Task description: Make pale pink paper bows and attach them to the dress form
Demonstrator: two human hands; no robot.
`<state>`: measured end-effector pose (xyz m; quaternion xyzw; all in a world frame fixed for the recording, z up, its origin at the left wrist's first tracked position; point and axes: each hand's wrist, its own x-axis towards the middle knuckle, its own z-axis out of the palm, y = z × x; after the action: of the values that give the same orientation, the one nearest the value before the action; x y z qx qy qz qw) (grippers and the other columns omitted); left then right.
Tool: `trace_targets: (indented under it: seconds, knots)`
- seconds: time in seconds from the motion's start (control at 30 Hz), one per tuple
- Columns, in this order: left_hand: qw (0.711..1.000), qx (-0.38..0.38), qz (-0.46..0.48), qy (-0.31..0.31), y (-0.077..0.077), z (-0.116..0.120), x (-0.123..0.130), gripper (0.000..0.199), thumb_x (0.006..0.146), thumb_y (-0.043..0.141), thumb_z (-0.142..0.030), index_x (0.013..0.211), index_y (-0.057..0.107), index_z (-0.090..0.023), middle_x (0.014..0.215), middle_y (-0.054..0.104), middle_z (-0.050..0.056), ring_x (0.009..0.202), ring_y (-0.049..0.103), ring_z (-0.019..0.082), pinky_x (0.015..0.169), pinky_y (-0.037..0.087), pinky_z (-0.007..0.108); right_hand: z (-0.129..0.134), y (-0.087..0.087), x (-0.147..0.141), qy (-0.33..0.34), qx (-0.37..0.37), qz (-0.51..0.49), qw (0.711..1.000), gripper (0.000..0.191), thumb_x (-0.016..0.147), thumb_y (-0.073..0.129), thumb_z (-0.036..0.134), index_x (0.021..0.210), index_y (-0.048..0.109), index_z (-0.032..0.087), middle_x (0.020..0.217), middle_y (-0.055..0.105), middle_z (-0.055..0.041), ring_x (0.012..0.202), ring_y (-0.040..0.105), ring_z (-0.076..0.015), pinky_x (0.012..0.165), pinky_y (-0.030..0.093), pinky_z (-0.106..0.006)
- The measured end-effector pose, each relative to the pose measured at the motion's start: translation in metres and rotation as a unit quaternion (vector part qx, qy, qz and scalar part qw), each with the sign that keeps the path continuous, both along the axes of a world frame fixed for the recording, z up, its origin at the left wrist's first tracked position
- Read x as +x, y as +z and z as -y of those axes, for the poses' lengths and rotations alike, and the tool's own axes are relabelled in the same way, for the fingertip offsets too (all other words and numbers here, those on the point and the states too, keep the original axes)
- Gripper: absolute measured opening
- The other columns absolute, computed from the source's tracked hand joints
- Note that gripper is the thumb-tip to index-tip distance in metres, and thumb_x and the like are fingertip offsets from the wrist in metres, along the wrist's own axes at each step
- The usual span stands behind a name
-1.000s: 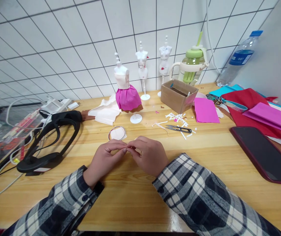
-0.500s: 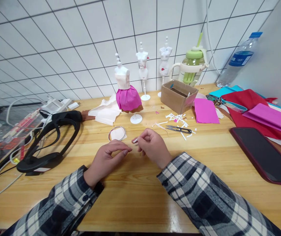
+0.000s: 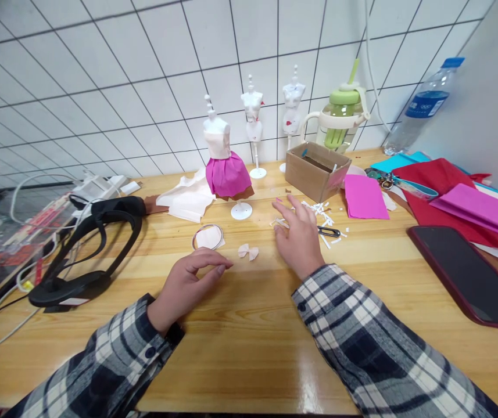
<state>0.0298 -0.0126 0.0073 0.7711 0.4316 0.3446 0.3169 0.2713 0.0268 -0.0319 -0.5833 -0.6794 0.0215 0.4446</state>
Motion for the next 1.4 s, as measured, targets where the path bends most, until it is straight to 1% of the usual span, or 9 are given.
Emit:
trace_targets:
  seconds: [0.13, 0.27, 0.5, 0.93, 1.13, 1.2, 1.27, 1.33, 1.4]
  knots:
    - [1.000, 0.013, -0.004, -0.002, 0.000, 0.000, 0.000, 0.016, 0.083, 0.060, -0.020, 0.084, 0.075, -0.019, 0.085, 0.075, 0.006, 0.082, 0.067, 0.018, 0.080, 0.050, 0.031, 0.019, 0.014, -0.027, 0.140, -0.009, -0.044, 0.989, 0.015, 0.086, 0.058, 0.025, 0.093, 0.071, 0.021, 0.088, 0.073, -0.0052, 0.085, 0.064, -0.0211, 0.081, 0.049, -0.038]
    - [0.999, 0.038, -0.012, 0.000, -0.002, -0.001, 0.000, 0.015, 0.081, 0.060, -0.017, 0.084, 0.074, -0.020, 0.083, 0.075, 0.005, 0.080, 0.067, 0.018, 0.080, 0.050, 0.032, 0.036, 0.025, -0.047, 0.216, -0.060, -0.095, 0.970, 0.011, 0.085, 0.064, 0.028, 0.088, 0.072, 0.021, 0.082, 0.073, -0.0034, 0.078, 0.063, -0.0181, 0.075, 0.049, -0.034]
    - [0.999, 0.045, -0.013, -0.005, -0.005, -0.001, -0.001, 0.013, 0.081, 0.060, -0.016, 0.082, 0.073, -0.019, 0.083, 0.074, 0.006, 0.079, 0.066, 0.018, 0.078, 0.050, 0.032, 0.041, 0.027, -0.052, 0.237, -0.099, -0.110, 0.960, 0.006, 0.082, 0.069, 0.026, 0.083, 0.073, 0.022, 0.079, 0.073, -0.0027, 0.074, 0.062, -0.0169, 0.070, 0.047, -0.032]
    - [0.998, 0.028, -0.057, -0.028, -0.009, -0.004, -0.001, 0.013, 0.084, 0.063, -0.022, 0.085, 0.075, -0.021, 0.087, 0.075, 0.006, 0.083, 0.066, 0.019, 0.082, 0.048, 0.033, 0.046, 0.022, -0.050, 0.236, -0.079, 0.021, 0.968, 0.005, 0.081, 0.062, 0.014, 0.080, 0.063, 0.019, 0.079, 0.063, -0.0013, 0.073, 0.055, -0.0151, 0.065, 0.039, -0.028]
    - [0.995, 0.003, -0.097, -0.006, -0.024, -0.013, -0.009, 0.031, 0.084, 0.064, -0.030, 0.114, 0.070, -0.021, 0.107, 0.073, 0.008, 0.099, 0.065, 0.023, 0.091, 0.048, 0.037, 0.038, 0.022, -0.046, 0.233, -0.147, -0.098, 0.956, 0.005, 0.081, 0.062, 0.019, 0.077, 0.065, 0.018, 0.072, 0.061, -0.0009, 0.065, 0.053, -0.0134, 0.059, 0.041, -0.026]
    - [0.996, -0.014, -0.085, 0.023, -0.026, -0.016, -0.012, 0.038, 0.084, 0.064, -0.032, 0.120, 0.066, -0.019, 0.113, 0.071, 0.010, 0.105, 0.064, 0.024, 0.095, 0.047, 0.038, 0.032, 0.020, -0.042, 0.200, -0.174, -0.176, 0.948, 0.012, 0.085, 0.060, 0.028, 0.085, 0.069, 0.018, 0.077, 0.066, -0.0027, 0.066, 0.056, -0.0140, 0.061, 0.045, -0.027]
    - [0.997, -0.026, -0.069, 0.037, -0.025, -0.018, -0.013, 0.033, 0.085, 0.063, -0.032, 0.115, 0.068, -0.018, 0.114, 0.071, 0.010, 0.107, 0.063, 0.023, 0.097, 0.046, 0.038, 0.027, 0.017, -0.037, 0.183, -0.208, -0.237, 0.931, 0.028, 0.089, 0.055, 0.036, 0.107, 0.068, 0.018, 0.095, 0.071, -0.0063, 0.077, 0.063, -0.0163, 0.068, 0.049, -0.029]
    - [0.997, -0.025, -0.068, 0.035, -0.022, -0.018, -0.013, 0.027, 0.085, 0.062, -0.032, 0.106, 0.071, -0.018, 0.111, 0.072, 0.009, 0.105, 0.064, 0.023, 0.098, 0.046, 0.038, 0.022, 0.013, -0.031, 0.197, -0.233, -0.241, 0.921, 0.045, 0.092, 0.049, 0.039, 0.134, 0.052, 0.021, 0.115, 0.068, -0.0085, 0.093, 0.065, -0.0192, 0.079, 0.051, -0.034]
    - [0.997, -0.019, -0.073, 0.025, -0.019, -0.017, -0.011, 0.023, 0.085, 0.062, -0.031, 0.102, 0.072, -0.018, 0.107, 0.072, 0.008, 0.103, 0.065, 0.022, 0.097, 0.046, 0.037, 0.019, 0.007, -0.028, 0.202, -0.225, -0.172, 0.938, 0.065, 0.090, 0.054, 0.038, 0.149, 0.030, 0.024, 0.123, 0.065, -0.0084, 0.109, 0.061, -0.0231, 0.091, 0.047, -0.041]
